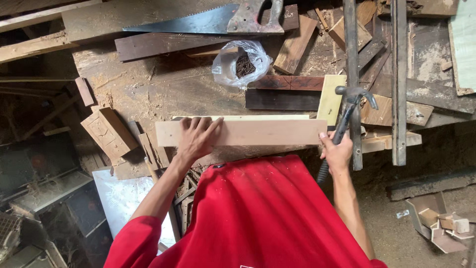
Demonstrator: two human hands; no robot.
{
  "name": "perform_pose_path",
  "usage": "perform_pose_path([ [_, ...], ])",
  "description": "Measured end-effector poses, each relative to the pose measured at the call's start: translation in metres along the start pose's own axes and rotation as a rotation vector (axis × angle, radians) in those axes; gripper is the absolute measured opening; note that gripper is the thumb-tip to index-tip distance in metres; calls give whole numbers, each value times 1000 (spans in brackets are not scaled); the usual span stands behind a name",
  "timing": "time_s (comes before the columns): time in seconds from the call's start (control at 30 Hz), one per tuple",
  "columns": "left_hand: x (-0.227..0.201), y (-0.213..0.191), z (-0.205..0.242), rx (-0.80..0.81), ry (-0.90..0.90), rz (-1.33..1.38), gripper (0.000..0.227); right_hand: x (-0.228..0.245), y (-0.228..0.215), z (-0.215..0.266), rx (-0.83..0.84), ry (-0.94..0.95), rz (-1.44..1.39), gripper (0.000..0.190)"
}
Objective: The person hammers nails into wooden pieces to assemble a small wooden frame. They use a hammer to drive nails into the wood and then use a sanding block to smooth the edges of the assembled frame.
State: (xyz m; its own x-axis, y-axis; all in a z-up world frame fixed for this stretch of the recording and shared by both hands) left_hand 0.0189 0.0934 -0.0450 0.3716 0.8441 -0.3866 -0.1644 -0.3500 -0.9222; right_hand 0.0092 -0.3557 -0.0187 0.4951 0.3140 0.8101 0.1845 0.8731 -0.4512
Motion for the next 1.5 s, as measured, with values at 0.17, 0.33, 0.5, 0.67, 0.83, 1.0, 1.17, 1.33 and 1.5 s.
perform_pose_path([
  [0.17, -11, -12, -21, 177, -70, 26, 108, 15, 0, 3, -35, 30, 21, 19],
  [0.33, -12, -19, -20, 150, -34, 31, 115, 37, 1, 30, -205, -157, 279, 19],
  [0.5, -9, -13, -15, 33, -27, 63, 91, 33, -1, 52, -198, -272, 252, 23],
  [0.67, -10, -12, -18, -25, -96, 88, 53, -2, -14, 73, -16, 80, 304, 31],
  [0.83, -19, -18, -22, -60, -127, 125, 38, -46, -21, 106, -240, -287, 600, 43],
  [1.0, -25, -27, -24, -141, -121, 142, 35, -79, -24, 118, -137, -29, 540, 40],
  [1.17, -18, -20, -16, -258, -74, 237, 30, -63, -14, 130, -251, -258, 607, 43],
  [1.33, 28, -13, 11, -542, -333, 123, 39, -16, 24, 119, 26, -151, 513, 45],
  [1.5, 100, 6, 64, -370, -938, 1152, 42, 38, 90, 111, 309, -237, 516, 48],
])
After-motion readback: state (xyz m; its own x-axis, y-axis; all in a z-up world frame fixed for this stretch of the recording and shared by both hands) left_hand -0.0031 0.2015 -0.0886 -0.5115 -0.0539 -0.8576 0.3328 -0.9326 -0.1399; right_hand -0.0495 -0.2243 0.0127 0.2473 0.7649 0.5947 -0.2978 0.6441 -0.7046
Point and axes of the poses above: each hand's wrist, its own z-axis away from the middle knuckle, its own y-axis out of the palm, x = y × z, the point moved 1 cm from there along -z, towards the middle knuckle, and after that the axes turned 8 degrees about z, right-handed, at the moved point
